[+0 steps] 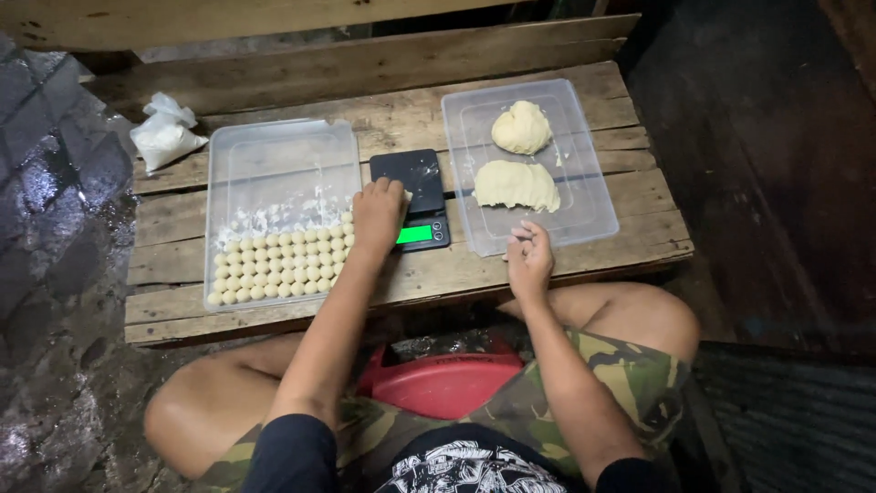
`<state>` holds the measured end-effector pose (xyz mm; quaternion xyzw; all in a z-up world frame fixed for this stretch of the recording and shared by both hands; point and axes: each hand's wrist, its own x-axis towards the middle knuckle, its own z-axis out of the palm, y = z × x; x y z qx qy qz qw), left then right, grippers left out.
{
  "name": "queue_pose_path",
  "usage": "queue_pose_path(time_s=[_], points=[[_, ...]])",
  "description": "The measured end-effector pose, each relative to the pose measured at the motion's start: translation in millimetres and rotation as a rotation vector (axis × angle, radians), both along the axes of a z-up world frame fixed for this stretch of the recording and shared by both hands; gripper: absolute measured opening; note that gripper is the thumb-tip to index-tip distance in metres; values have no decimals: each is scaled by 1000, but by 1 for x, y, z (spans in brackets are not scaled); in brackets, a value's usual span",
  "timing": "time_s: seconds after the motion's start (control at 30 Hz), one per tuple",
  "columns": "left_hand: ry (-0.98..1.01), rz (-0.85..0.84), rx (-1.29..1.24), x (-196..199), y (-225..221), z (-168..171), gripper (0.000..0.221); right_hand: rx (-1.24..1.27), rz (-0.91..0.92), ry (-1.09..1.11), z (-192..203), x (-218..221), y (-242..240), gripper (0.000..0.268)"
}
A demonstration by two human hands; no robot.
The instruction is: Weighing small portions of dough on a digital scale and rolling them into balls before placing them in a tray.
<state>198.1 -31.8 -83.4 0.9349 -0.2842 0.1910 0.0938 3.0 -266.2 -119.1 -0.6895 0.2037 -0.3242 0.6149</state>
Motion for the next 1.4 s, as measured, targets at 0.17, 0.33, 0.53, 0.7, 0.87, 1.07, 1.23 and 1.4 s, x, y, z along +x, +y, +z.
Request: queue_pose_path(time_s=[0.17,0.33,0.53,0.7,0.87,1.07,1.23,1.4], points=[[-31,-84,-40,14,0,-20,17,-37,-6,-12,5,-5,5,31],[-15,-85,-106,-17,8,20,19,-83,8,-49,-1,-9,6,27],[514,-184,-636,-155,10,58,19,-250,48,-58,45,-39,58,36],[1597,-1,-1775,-266,-16,106,81,-698,336,-186,130,-66,131,92],[1255,-159,-1597,-272,-12,-9,65,-710,358,-203,124,-88,172,90],[1205,-497,-1644,-280,11,109,82,-731,374,-216,123,-98,172,88],[942,-599,-1602,-289,-3,85,65,-721,370,-200,127,-97,165,86],[1252,-583,-1868,-260,6,142,91,-727,351,-194,121,-107,186,84]])
